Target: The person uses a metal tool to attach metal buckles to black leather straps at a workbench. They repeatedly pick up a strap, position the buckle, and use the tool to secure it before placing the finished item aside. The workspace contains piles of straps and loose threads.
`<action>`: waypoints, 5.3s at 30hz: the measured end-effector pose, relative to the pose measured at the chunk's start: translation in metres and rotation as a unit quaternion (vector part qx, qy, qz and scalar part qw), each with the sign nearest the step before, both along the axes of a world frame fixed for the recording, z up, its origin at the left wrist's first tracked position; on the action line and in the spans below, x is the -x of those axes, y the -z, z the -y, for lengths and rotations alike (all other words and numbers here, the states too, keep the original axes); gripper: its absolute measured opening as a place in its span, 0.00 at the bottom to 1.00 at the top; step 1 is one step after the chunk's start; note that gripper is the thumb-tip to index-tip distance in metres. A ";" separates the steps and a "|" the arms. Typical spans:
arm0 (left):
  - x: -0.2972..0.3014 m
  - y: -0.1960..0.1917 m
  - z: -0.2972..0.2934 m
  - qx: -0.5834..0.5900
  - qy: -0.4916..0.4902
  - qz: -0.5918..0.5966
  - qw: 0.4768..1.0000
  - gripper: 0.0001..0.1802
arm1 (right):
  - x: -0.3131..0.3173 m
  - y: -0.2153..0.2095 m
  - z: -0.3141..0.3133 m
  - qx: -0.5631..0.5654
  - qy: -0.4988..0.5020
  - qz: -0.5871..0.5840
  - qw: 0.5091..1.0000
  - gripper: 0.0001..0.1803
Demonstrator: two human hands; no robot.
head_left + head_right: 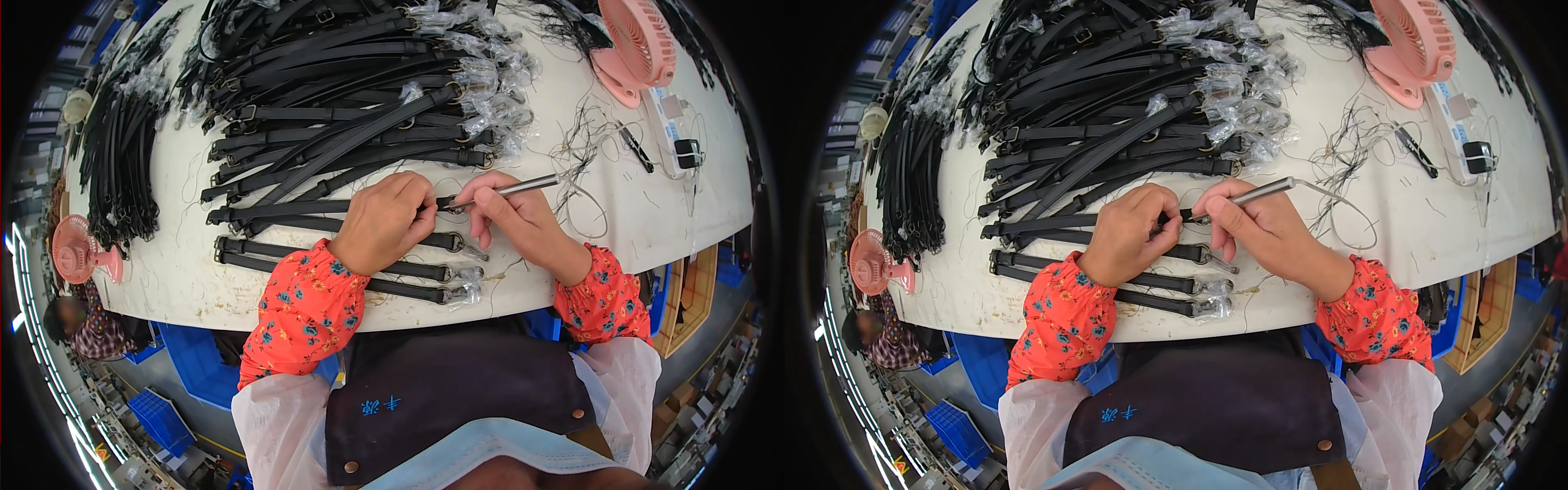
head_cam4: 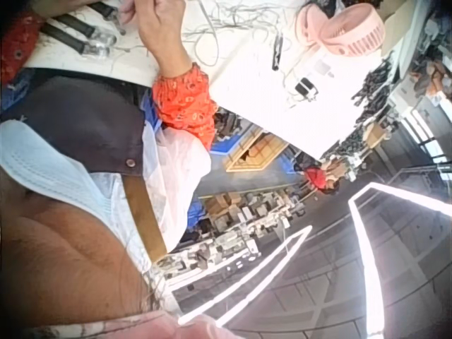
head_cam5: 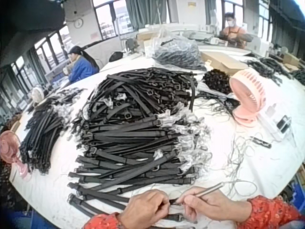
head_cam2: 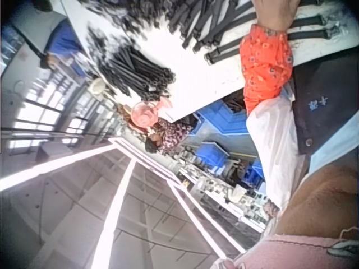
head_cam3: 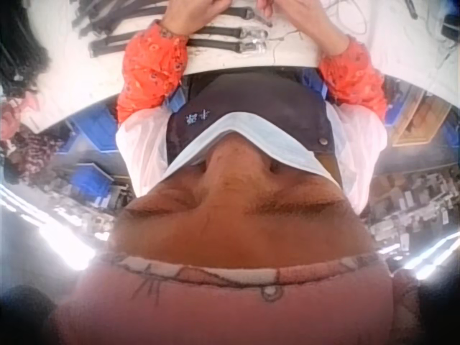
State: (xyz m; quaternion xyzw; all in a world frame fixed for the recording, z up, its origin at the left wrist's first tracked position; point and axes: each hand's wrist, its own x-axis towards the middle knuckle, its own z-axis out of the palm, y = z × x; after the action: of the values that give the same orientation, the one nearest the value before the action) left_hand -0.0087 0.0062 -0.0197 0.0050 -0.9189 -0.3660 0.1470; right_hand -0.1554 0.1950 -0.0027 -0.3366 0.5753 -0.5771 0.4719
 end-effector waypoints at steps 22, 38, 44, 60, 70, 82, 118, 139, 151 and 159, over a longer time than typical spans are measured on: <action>-0.027 -0.007 0.040 -0.326 -0.180 0.020 0.928 0.03 | 0.000 -0.001 -0.002 0.009 -0.008 -0.001 1.000 0.18; -0.005 -0.006 -0.003 -0.007 -0.058 -0.005 0.998 0.07 | 0.001 0.001 -0.001 0.001 0.018 0.005 1.000 0.16; -0.002 -0.009 -0.006 -0.060 -0.085 0.024 0.994 0.03 | 0.000 0.000 -0.001 -0.004 0.013 0.000 1.000 0.18; -0.003 -0.008 -0.005 -0.064 -0.083 0.021 0.994 0.03 | 0.000 0.001 0.000 -0.001 0.013 0.000 1.000 0.18; -0.004 -0.008 -0.003 -0.146 -0.145 -0.005 0.979 0.02 | 0.000 -0.001 -0.001 -0.003 0.014 0.006 1.000 0.17; -0.081 -0.039 0.117 0.155 -0.474 -0.202 0.843 0.07 | -0.002 0.000 -0.004 0.012 0.009 -0.008 1.000 0.17; -0.053 0.020 0.038 -0.106 -0.112 -0.049 0.987 0.06 | 0.009 0.018 -0.006 0.146 0.022 -0.508 0.849 0.21; -0.045 0.014 0.019 0.014 -0.133 -0.079 0.988 0.05 | 0.022 0.013 -0.011 0.135 0.008 -0.552 0.823 0.21; -0.036 0.004 0.025 -0.152 -0.135 0.039 0.978 0.04 | 0.005 -0.012 -0.006 0.118 0.063 -0.206 0.969 0.16; -0.037 0.000 0.022 -0.169 -0.157 0.045 0.972 0.05 | -0.004 -0.002 0.025 0.016 -0.048 0.005 0.999 0.19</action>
State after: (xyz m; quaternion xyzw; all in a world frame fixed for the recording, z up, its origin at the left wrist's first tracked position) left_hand 0.0282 -0.0163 -0.0193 0.1905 -0.8369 -0.4882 0.1579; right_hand -0.1512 0.1701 -0.0007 -0.3687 0.5466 -0.5647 0.4964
